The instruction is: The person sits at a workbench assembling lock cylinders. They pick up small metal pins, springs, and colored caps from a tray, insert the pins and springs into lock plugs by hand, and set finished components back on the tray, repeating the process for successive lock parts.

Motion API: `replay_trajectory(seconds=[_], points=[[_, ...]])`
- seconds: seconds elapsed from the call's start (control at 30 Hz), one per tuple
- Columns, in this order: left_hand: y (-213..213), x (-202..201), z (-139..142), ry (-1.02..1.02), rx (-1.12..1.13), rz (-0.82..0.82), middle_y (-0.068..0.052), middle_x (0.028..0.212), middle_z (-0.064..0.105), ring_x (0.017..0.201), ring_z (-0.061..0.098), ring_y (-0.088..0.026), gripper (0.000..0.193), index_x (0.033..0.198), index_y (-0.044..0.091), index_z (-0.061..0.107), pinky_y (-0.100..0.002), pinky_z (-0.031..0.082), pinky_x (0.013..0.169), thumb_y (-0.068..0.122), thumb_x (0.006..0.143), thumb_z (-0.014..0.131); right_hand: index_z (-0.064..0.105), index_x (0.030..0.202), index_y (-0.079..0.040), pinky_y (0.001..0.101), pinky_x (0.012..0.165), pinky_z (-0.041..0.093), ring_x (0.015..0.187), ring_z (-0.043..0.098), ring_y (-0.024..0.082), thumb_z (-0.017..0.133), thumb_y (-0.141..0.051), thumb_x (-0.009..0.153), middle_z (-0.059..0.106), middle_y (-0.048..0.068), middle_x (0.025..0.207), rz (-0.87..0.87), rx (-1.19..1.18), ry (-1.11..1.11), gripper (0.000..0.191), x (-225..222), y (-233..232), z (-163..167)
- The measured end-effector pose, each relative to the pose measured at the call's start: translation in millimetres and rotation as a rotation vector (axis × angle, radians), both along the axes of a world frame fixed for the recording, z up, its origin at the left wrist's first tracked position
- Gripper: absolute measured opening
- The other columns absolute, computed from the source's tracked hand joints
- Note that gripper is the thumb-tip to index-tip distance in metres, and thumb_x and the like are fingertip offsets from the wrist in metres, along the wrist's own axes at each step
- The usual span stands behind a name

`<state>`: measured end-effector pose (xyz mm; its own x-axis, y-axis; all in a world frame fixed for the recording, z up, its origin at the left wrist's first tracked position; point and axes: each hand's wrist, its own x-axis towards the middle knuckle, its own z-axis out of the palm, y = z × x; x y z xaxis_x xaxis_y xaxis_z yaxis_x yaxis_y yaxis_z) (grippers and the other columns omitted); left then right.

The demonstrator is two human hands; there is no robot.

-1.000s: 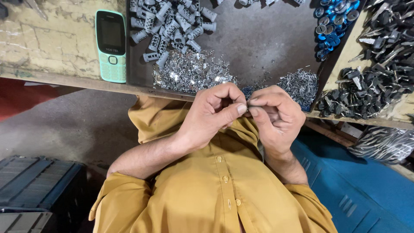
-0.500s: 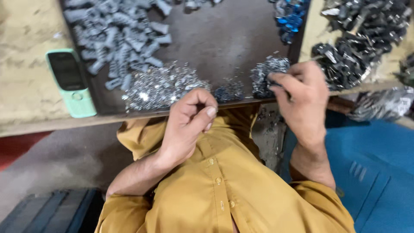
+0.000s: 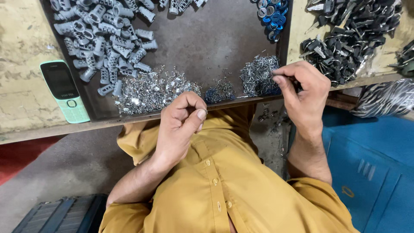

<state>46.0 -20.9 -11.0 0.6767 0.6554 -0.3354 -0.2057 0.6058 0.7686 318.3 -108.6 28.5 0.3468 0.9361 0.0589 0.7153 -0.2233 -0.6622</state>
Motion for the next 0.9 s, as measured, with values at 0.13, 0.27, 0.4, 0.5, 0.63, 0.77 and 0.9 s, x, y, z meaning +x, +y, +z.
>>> replay_trajectory(seconds=[0.13, 0.27, 0.4, 0.5, 0.63, 0.77, 0.9], points=[[1, -2, 1, 0.059, 0.096, -0.06, 0.005, 0.084, 0.047, 0.069, 0.037, -0.001, 0.005, 0.099, 0.004, 0.058, -0.018, 0.031, 0.06, 0.003, 0.104, 0.06, 0.063, 0.099, 0.002, 0.0301, 0.072, 0.045, 0.078, 0.059, 0.022, 0.071, 0.005, 0.104, 0.061, 0.012, 0.091, -0.022, 0.025, -0.064, 0.01, 0, -2, -11], [0, 5, 2, -0.014, 0.108, -0.083, 0.004, 0.089, 0.051, 0.073, 0.042, -0.002, 0.006, 0.1, 0.004, 0.056, -0.02, 0.037, 0.063, 0.003, 0.105, 0.059, 0.056, 0.103, 0.0, 0.0299, 0.075, 0.047, 0.08, 0.058, 0.024, 0.056, 0.007, 0.107, 0.059, 0.014, 0.094, -0.003, 0.152, 0.047, 0.008, -26, 0, -12], [-4, 15, 3, -0.09, -0.217, -0.034, 0.004, 0.084, 0.054, 0.068, 0.047, -0.003, 0.006, 0.1, 0.005, 0.058, -0.02, 0.039, 0.059, 0.007, 0.105, 0.058, 0.053, 0.107, -0.003, 0.0307, 0.078, 0.051, 0.086, 0.061, 0.024, 0.059, 0.003, 0.103, 0.06, 0.014, 0.101, 0.161, 0.203, 0.18, 0.009, -85, -1, -11], [-6, 13, 6, -0.141, -0.308, 0.02, 0.003, 0.085, 0.056, 0.069, 0.048, -0.004, 0.008, 0.102, 0.006, 0.059, -0.02, 0.04, 0.06, 0.012, 0.107, 0.059, 0.055, 0.108, -0.003, 0.031, 0.073, 0.051, 0.087, 0.063, 0.024, 0.068, -0.001, 0.1, 0.063, 0.015, 0.103, 0.187, 0.27, 0.13, 0.015, -109, 7, -15], [-6, 6, 8, -0.194, -0.286, 0.052, 0.004, 0.088, 0.056, 0.073, 0.049, -0.003, 0.01, 0.105, 0.007, 0.059, -0.019, 0.04, 0.063, 0.015, 0.109, 0.06, 0.056, 0.108, -0.003, 0.0294, 0.07, 0.051, 0.086, 0.063, 0.022, 0.07, -0.004, 0.101, 0.065, 0.014, 0.102, 0.185, 0.322, 0.118, 0.016, -116, 13, -18], [-6, 5, 7, -0.214, -0.245, 0.051, 0.004, 0.091, 0.055, 0.074, 0.049, -0.003, 0.009, 0.107, 0.007, 0.058, -0.019, 0.041, 0.064, 0.016, 0.11, 0.059, 0.056, 0.107, -0.003, 0.0276, 0.065, 0.048, 0.081, 0.061, 0.021, 0.07, -0.004, 0.099, 0.065, 0.014, 0.099, 0.159, 0.309, 0.119, 0.016, -117, 16, -19], [-6, 6, 6, -0.201, -0.233, 0.046, 0.004, 0.09, 0.055, 0.074, 0.048, -0.002, 0.009, 0.107, 0.007, 0.059, -0.019, 0.041, 0.063, 0.015, 0.11, 0.058, 0.056, 0.108, -0.003, 0.0278, 0.067, 0.049, 0.082, 0.062, 0.02, 0.071, -0.004, 0.1, 0.066, 0.013, 0.101, 0.162, 0.314, 0.105, 0.017, -119, 18, -17]])
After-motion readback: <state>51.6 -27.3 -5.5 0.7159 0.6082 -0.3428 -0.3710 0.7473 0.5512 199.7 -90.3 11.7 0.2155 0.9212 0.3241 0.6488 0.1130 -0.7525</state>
